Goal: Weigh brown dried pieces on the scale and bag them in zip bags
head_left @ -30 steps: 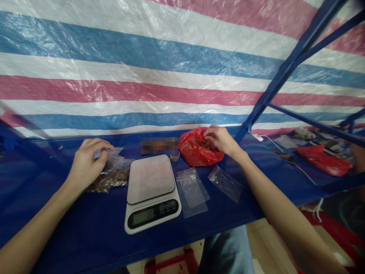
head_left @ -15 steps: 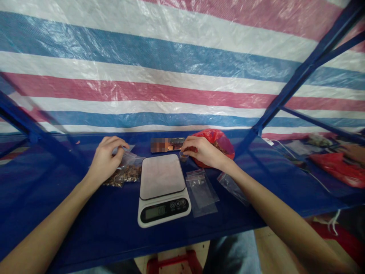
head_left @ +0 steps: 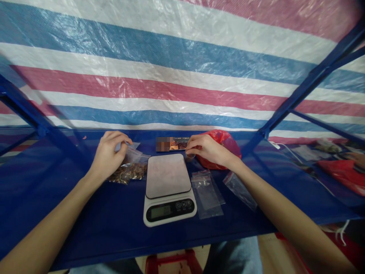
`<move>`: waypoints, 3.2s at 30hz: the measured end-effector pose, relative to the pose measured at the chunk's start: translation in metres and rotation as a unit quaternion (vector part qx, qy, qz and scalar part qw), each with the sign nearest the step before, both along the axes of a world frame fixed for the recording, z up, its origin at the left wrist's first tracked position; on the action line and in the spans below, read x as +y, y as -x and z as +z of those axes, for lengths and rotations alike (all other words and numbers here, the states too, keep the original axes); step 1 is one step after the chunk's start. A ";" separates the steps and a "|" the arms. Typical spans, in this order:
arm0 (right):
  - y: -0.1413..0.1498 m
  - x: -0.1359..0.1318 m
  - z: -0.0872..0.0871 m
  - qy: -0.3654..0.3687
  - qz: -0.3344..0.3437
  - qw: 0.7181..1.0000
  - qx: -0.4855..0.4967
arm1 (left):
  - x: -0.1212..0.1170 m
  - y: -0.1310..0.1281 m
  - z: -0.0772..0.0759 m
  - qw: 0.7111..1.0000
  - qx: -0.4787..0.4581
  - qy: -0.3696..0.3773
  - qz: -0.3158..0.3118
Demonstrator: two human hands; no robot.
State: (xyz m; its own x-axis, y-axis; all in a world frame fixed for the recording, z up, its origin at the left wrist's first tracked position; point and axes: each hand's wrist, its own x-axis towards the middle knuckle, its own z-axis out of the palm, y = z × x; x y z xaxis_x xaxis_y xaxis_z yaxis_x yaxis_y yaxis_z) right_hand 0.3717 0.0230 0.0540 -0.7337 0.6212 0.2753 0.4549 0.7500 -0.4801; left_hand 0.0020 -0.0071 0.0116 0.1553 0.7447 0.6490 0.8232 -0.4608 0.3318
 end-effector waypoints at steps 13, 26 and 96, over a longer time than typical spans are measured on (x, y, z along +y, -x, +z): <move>-0.035 0.003 -0.015 0.033 -0.064 0.993 -0.093 | 0.000 -0.002 0.000 1.000 0.007 0.012 -0.004; -0.032 -0.006 -0.028 -0.034 -0.092 0.988 -0.120 | -0.002 -0.004 0.003 0.999 0.002 0.046 -0.005; -0.017 -0.024 -0.030 -0.085 -0.141 0.986 -0.040 | 0.002 0.000 0.000 0.998 0.019 0.061 0.006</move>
